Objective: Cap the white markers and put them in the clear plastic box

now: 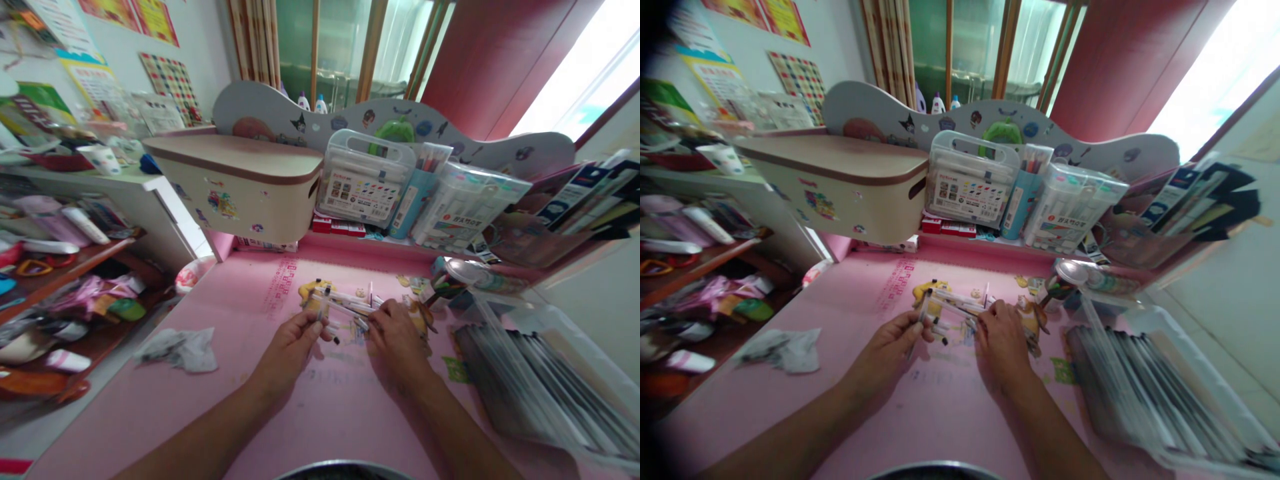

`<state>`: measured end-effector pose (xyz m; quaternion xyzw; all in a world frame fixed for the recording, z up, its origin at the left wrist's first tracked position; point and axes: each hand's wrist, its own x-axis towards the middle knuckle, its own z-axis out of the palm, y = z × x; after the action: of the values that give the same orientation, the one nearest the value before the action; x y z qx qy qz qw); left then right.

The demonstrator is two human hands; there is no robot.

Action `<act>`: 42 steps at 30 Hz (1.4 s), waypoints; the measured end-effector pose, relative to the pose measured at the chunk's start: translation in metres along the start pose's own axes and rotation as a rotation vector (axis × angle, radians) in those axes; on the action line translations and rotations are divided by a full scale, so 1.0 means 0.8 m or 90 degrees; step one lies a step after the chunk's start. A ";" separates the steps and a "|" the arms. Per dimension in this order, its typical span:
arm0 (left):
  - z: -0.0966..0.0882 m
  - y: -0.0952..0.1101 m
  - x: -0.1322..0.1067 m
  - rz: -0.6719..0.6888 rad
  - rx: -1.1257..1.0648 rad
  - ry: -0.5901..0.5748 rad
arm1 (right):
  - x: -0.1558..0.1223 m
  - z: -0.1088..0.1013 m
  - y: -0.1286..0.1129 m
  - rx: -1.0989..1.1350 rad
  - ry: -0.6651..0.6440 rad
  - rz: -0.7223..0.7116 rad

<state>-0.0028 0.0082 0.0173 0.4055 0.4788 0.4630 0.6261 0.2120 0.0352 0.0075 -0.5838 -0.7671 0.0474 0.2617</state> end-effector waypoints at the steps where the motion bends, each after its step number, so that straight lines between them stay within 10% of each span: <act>1: 0.000 0.000 0.001 -0.010 -0.035 0.005 | 0.000 0.002 -0.002 -0.037 -0.016 0.002; 9: -0.003 0.000 0.009 -0.057 -0.167 0.008 | -0.002 0.006 -0.017 -0.138 -0.076 0.012; 22: -0.005 0.008 0.013 -0.019 -0.270 0.117 | -0.014 -0.015 -0.042 0.366 -0.207 0.065; 42: -0.003 -0.005 0.010 -0.053 -0.202 0.055 | -0.014 -0.009 -0.050 0.451 -0.221 0.129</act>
<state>-0.0034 0.0153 0.0115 0.2605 0.4427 0.5235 0.6798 0.1827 0.0110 0.0251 -0.5135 -0.6744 0.4323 0.3077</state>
